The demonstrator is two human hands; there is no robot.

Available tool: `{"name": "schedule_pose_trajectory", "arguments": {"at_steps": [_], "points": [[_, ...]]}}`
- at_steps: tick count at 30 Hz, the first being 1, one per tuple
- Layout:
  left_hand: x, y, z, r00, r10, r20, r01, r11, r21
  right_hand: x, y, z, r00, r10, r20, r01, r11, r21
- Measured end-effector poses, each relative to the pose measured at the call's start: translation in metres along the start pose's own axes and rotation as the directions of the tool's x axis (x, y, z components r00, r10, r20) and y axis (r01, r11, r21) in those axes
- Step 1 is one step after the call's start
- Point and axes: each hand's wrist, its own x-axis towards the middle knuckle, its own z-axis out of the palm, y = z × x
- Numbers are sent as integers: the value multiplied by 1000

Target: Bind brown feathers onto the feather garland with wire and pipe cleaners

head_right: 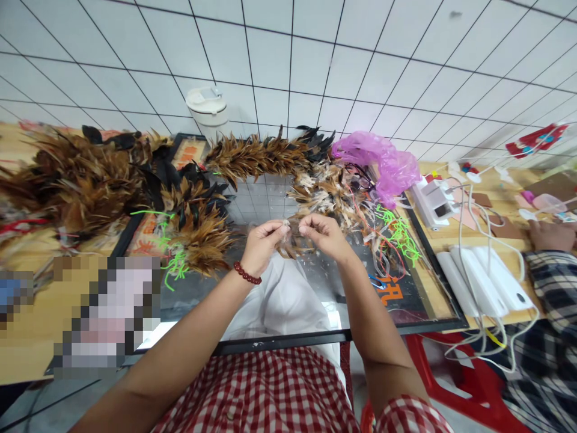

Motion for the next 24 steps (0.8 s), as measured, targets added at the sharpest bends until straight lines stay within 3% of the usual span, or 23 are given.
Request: {"name": "schedule_pose_trajectory", "arguments": {"at_steps": [2,4,8,13,19,24], "points": [[0,-1,0,1000,-11,-11,11,1000,-3,-3,-5,-1,982,-10,190,24,997,-74],[0,0,0,998,-65,21,65,998,-13,-4,-8,0,971,-35,238,74,985,-159],[-4,3,2,976,-176,128,186,980,-74,-1,-9,8,985,-171,-10,158,930,-333],[-7,6,4,961,-201,190,218,973,-72,0,-4,13,963,-256,-84,197,881,-430],[-4,8,2,956,-224,192,247,963,-107,2,4,9,960,-179,-216,114,952,-283],[-5,10,3,952,-226,206,255,959,-124,3,1,9,966,-199,-167,164,966,-199]]}}
